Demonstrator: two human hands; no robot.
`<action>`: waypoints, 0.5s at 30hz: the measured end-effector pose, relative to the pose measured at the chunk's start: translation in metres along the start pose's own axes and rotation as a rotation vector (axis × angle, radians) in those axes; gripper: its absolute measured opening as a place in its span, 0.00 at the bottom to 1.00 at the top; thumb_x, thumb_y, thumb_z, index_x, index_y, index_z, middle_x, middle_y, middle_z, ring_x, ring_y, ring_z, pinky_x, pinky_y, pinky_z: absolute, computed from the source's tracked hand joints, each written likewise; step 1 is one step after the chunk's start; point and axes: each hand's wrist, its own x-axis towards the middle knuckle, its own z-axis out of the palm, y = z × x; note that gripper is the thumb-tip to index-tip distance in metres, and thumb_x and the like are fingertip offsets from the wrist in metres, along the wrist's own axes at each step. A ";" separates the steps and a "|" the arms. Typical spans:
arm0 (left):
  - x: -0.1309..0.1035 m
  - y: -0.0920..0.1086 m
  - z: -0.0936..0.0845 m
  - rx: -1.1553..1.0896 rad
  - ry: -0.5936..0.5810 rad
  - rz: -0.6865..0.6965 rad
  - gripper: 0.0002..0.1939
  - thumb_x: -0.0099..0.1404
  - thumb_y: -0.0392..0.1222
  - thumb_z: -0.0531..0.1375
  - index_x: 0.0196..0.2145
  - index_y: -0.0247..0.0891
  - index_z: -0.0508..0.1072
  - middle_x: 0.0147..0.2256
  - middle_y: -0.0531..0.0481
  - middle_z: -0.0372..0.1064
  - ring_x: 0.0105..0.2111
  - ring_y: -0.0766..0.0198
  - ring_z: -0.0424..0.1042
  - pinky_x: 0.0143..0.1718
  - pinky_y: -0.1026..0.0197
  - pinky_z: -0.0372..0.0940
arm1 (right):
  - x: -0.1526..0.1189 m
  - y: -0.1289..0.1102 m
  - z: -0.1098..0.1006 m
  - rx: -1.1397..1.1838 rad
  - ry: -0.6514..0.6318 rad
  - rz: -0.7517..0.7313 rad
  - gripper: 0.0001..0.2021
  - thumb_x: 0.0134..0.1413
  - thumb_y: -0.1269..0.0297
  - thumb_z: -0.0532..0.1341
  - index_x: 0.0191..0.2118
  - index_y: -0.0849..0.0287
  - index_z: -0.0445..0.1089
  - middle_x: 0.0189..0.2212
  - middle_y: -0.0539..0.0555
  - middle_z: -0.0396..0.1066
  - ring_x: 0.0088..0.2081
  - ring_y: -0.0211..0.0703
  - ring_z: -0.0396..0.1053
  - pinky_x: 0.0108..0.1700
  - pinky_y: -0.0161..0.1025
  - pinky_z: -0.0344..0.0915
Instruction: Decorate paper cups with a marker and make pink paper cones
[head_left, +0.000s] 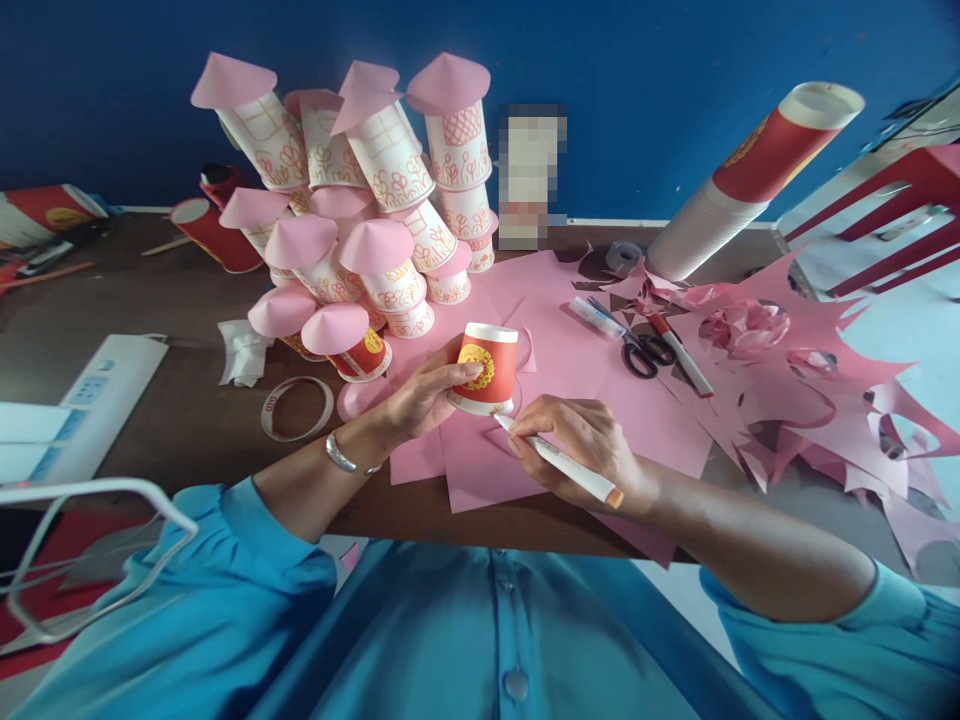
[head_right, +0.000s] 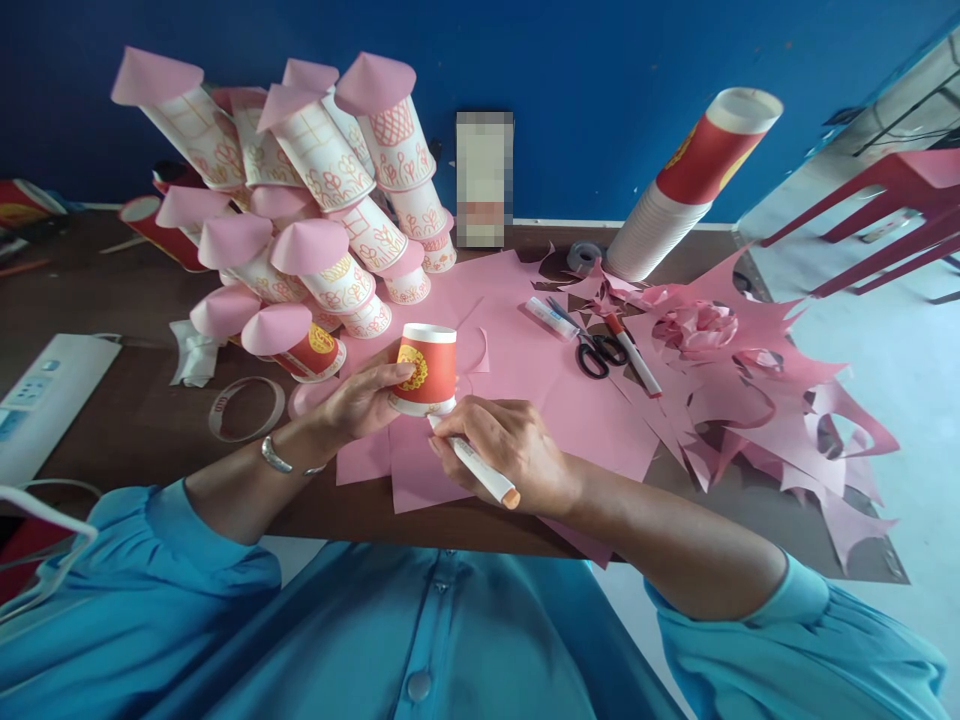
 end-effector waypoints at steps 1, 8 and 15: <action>0.000 0.000 0.000 0.009 0.002 -0.003 0.11 0.65 0.45 0.67 0.43 0.39 0.75 0.38 0.49 0.75 0.42 0.56 0.76 0.42 0.58 0.71 | 0.000 0.000 0.000 0.000 -0.001 -0.003 0.06 0.65 0.74 0.62 0.41 0.56 0.67 0.30 0.51 0.79 0.27 0.39 0.79 0.29 0.33 0.73; 0.001 -0.002 -0.002 0.001 0.029 0.019 0.10 0.65 0.44 0.68 0.40 0.38 0.75 0.40 0.49 0.75 0.44 0.57 0.75 0.45 0.58 0.70 | 0.001 0.001 0.000 -0.009 0.013 -0.047 0.08 0.64 0.76 0.63 0.42 0.57 0.67 0.30 0.52 0.79 0.29 0.40 0.80 0.31 0.33 0.75; -0.001 -0.002 -0.002 0.001 0.011 -0.006 0.12 0.65 0.45 0.67 0.44 0.39 0.75 0.43 0.48 0.77 0.45 0.56 0.76 0.47 0.57 0.70 | 0.001 0.001 -0.001 -0.057 0.016 -0.038 0.07 0.66 0.74 0.62 0.42 0.55 0.66 0.29 0.49 0.78 0.28 0.38 0.79 0.29 0.32 0.73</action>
